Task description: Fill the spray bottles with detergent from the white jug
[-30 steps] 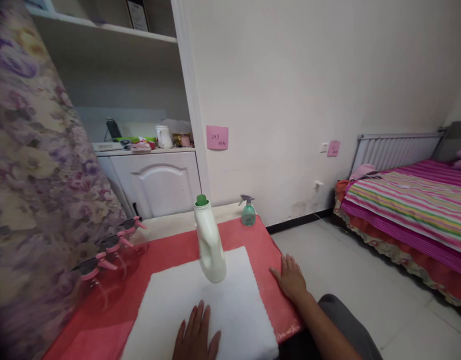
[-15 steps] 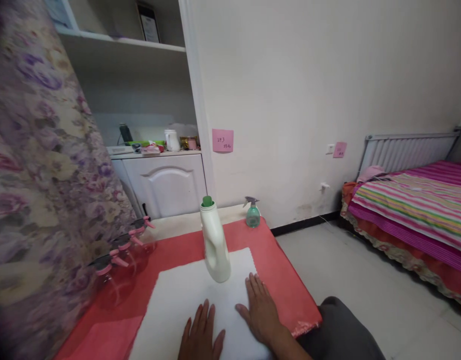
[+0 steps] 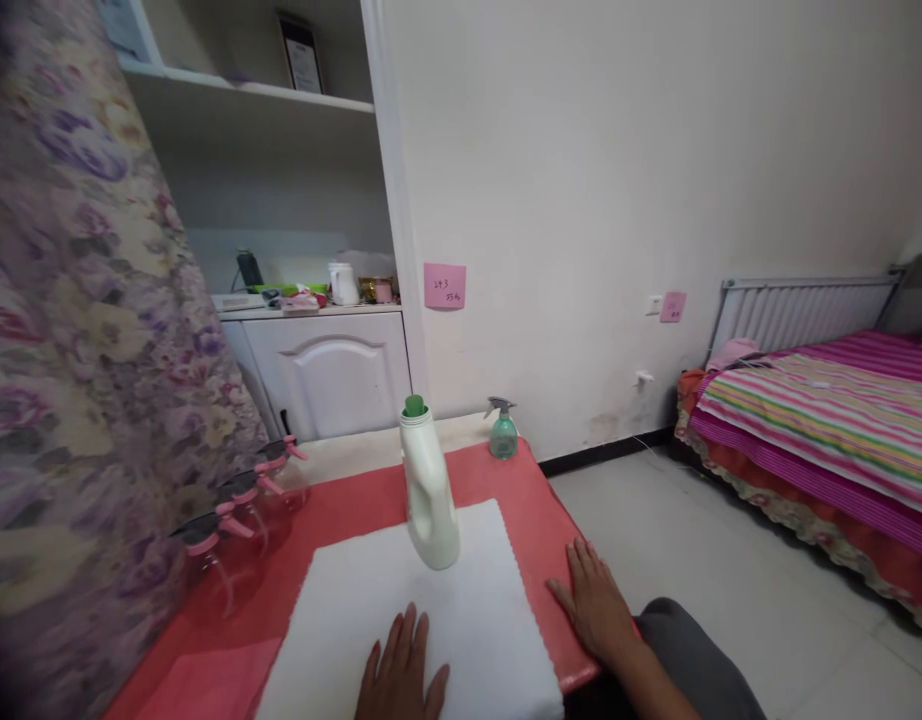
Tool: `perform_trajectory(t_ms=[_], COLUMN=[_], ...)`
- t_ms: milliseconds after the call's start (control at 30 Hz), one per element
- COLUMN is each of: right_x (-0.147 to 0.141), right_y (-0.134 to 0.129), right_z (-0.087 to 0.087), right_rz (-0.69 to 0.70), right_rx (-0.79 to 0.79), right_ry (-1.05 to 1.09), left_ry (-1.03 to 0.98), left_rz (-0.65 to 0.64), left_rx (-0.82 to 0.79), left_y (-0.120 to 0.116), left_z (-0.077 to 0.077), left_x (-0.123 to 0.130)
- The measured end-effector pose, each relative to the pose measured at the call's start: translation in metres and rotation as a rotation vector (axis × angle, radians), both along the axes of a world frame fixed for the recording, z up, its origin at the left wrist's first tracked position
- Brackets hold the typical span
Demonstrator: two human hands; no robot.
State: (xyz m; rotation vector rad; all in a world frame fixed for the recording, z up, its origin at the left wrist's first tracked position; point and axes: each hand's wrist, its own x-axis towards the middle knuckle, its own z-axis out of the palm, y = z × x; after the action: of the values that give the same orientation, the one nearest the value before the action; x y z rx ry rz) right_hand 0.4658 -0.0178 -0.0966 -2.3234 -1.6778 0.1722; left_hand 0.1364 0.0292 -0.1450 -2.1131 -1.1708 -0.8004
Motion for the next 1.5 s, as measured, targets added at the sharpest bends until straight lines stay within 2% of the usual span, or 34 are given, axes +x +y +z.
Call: perform_trajectory(t_ms=[100, 167, 300, 367, 433, 500, 633, 833, 1100, 1200, 1367, 1500], right_x=[-0.006, -0.027, -0.093, -0.118, -0.128, -0.124, -0.094, -0.045, 0.015, 0.013, -0.027, -0.048], right_y=[0.001, 0.005, 0.011, 0.011, 0.009, 0.007, 0.01, 0.017, -0.002, 0.009, 0.057, 0.082], right_z=[0.01, 0.018, 0.027, 0.022, 0.013, 0.002, -0.009, -0.005, -0.006, 0.002, 0.015, 0.013], right_rz=[-0.063, -0.041, 0.21, 0.319, 0.364, 0.366, 0.281, 0.118, -0.078, -0.078, 0.079, 0.149], right_rx=[-0.006, 0.011, 0.075, 0.073, 0.1, 0.131, 0.15, 0.055, 0.001, 0.02, 0.066, 0.061], right_ry=[0.0, 0.009, 0.077, 0.102, 0.108, 0.104, 0.07, 0.018, -0.018, -0.015, 0.022, 0.038], left_ry=[-0.007, -0.008, -0.01, -0.001, 0.015, 0.033, 0.055, 0.013, 0.033, 0.068, 0.108, 0.129], left_rz=[0.002, -0.004, -0.012, -0.016, -0.019, -0.019, -0.018, -0.002, -0.008, -0.011, -0.025, -0.034], left_rx=[-0.006, -0.021, -0.051, -0.043, -0.021, -0.009, -0.03, -0.016, -0.013, -0.056, -0.033, 0.016], left_y=[0.002, 0.002, 0.002, 0.001, 0.0, -0.001, -0.002, 0.0, 0.002, 0.003, 0.006, 0.008], left_z=[-0.003, -0.005, -0.005, -0.002, 0.001, 0.004, 0.007, 0.001, 0.001, 0.0, -0.004, -0.006], left_x=[0.0, 0.0, 0.0, -0.001, -0.002, -0.003, -0.003, -0.001, -0.002, -0.005, -0.01, -0.012])
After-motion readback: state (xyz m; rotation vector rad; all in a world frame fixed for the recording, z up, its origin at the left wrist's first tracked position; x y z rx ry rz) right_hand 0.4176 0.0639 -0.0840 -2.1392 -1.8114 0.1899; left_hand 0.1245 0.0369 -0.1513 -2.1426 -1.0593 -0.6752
